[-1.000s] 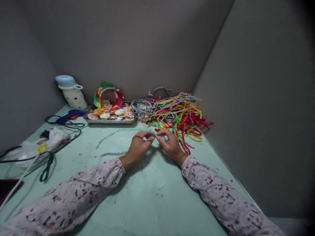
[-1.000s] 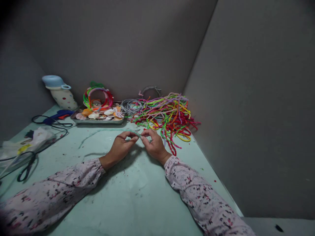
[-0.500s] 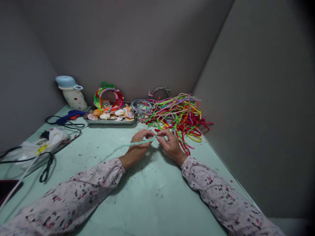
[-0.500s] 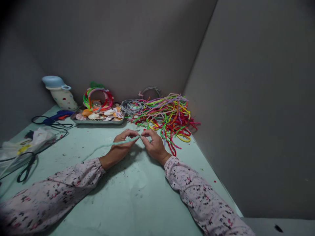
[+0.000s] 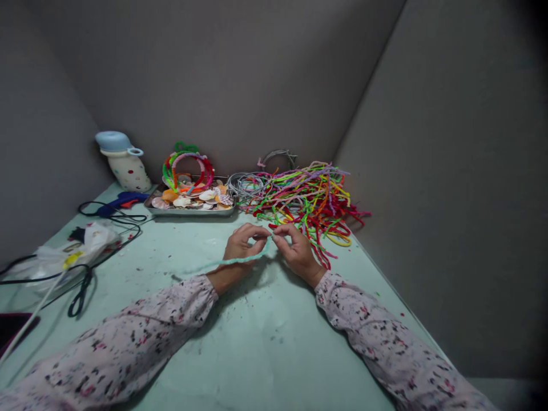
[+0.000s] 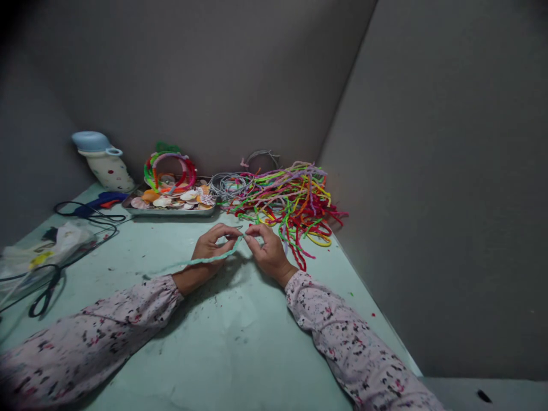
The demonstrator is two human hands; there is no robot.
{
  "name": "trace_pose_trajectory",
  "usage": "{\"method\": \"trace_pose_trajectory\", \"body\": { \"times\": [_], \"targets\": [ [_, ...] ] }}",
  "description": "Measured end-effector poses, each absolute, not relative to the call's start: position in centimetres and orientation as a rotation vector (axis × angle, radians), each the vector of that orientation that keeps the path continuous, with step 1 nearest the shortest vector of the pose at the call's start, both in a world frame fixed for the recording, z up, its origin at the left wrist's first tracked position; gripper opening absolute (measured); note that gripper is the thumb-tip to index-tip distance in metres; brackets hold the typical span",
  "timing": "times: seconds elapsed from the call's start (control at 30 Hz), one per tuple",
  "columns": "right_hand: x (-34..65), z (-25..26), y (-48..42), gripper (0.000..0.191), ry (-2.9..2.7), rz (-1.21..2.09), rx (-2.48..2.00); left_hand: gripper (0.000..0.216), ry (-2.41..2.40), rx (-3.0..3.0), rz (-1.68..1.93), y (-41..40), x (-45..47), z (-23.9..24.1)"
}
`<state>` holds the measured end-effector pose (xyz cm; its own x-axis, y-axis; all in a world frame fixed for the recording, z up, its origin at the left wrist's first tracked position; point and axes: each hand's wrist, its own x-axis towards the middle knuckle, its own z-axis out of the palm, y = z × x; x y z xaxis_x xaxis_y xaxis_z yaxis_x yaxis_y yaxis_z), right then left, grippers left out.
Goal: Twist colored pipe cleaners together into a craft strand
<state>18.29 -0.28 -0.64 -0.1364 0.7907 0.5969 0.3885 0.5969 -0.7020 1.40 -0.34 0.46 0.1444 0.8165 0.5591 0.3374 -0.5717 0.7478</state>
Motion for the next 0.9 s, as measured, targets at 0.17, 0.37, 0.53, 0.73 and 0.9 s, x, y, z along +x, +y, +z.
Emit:
{"method": "trace_pose_trajectory", "body": {
  "times": [0.17,0.37,0.53,0.73,0.9],
  "targets": [
    [18.30,-0.75,-0.29,0.010,-1.752,0.464,-0.977,0.013,1.078,1.993,1.439,0.11,1.42,-0.03],
    [18.34,-1.01,-0.15,0.010,-1.756,0.476,-0.973,0.013,1.082,2.024,1.422,0.16,1.34,-0.02],
    [18.44,-1.05,-0.12,0.009,-1.765,0.479,-0.972,0.012,1.087,2.040,1.395,-0.03,1.31,0.29],
    [18.46,-1.02,-0.17,0.008,-1.779,0.485,-0.950,0.019,1.175,1.853,1.313,0.05,1.17,0.69],
    [18.42,-1.08,-0.14,0.007,-1.843,0.475,-0.913,0.022,1.271,1.989,1.228,0.75,1.11,0.72]
  ]
}}
